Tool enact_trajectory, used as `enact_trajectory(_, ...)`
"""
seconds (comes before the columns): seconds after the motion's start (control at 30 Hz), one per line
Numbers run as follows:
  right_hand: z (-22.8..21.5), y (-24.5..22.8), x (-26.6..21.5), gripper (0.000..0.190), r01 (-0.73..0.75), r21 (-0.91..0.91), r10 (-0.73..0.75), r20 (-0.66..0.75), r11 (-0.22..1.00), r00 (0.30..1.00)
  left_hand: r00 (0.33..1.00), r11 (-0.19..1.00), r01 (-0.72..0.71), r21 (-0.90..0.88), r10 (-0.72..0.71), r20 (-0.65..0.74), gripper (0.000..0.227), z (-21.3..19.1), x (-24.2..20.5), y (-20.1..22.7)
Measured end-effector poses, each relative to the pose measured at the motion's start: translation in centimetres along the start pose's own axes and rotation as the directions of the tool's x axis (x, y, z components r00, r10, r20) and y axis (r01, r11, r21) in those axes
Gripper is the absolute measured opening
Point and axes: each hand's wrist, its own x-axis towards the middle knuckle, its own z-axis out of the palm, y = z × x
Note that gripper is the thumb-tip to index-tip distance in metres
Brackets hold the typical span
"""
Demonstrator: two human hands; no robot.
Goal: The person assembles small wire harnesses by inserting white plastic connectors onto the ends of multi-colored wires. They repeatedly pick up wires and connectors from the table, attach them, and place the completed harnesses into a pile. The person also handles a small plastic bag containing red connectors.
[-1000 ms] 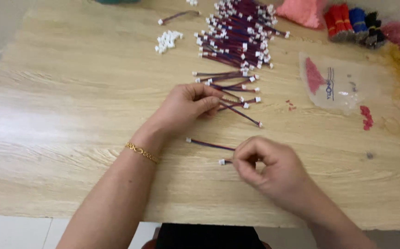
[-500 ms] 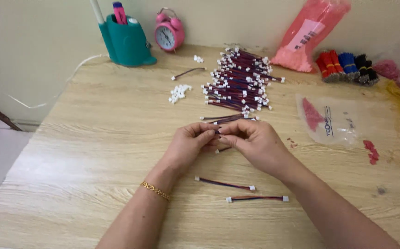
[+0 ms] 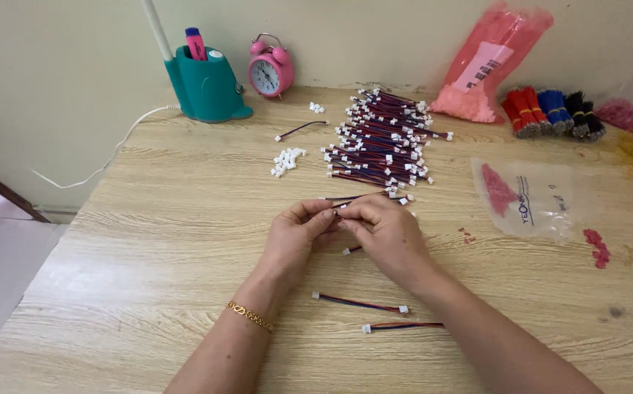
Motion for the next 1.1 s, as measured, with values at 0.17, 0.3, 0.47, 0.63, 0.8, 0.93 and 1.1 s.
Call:
enact_trajectory(0.17,0.6,-0.2,-0.1,0.015,-0.026,0.031,0.028,-0.041,0.999,0.999,1.000,0.999,-0.017,0.037,0.017,0.016,0.022,0.4,-1.1,0.8)
enact_trajectory(0.3,0.5,-0.1,-0.1,0.016,-0.044,0.045,0.046,-0.042,0.998,0.998,0.999,0.999,-0.023,0.028,0.022,0.030,0.020,0.2,-0.6,0.3)
enact_trajectory(0.47,0.5,0.2,-0.1,0.018,-0.094,0.089,0.099,-0.054,0.992,0.994,0.999,0.999,-0.030,0.035,0.028,0.046,0.023,0.3,-0.9,0.6)
enact_trajectory(0.63,0.5,0.2,-0.2,0.011,-0.117,0.059,0.121,-0.058,0.991,0.991,0.999,0.999,-0.018,0.031,0.017,0.048,0.022,0.2,-0.7,0.5)
enact_trajectory(0.8,0.8,0.5,-0.2,0.006,-0.047,0.072,0.052,-0.068,0.996,0.996,0.998,1.000,-0.012,0.018,0.011,0.068,0.022,0.3,-0.8,0.8)
enact_trajectory(0.93,0.6,-0.1,-0.2,0.005,-0.013,0.057,0.017,-0.070,0.998,0.997,0.998,0.999,-0.029,0.015,0.028,0.051,0.022,0.6,-1.2,1.1)
enact_trajectory(1.1,0.5,0.0,-0.2,0.005,0.018,0.067,-0.014,-0.066,0.998,0.998,0.999,0.997,-0.032,0.064,0.029,0.045,0.020,0.3,-0.9,0.5)
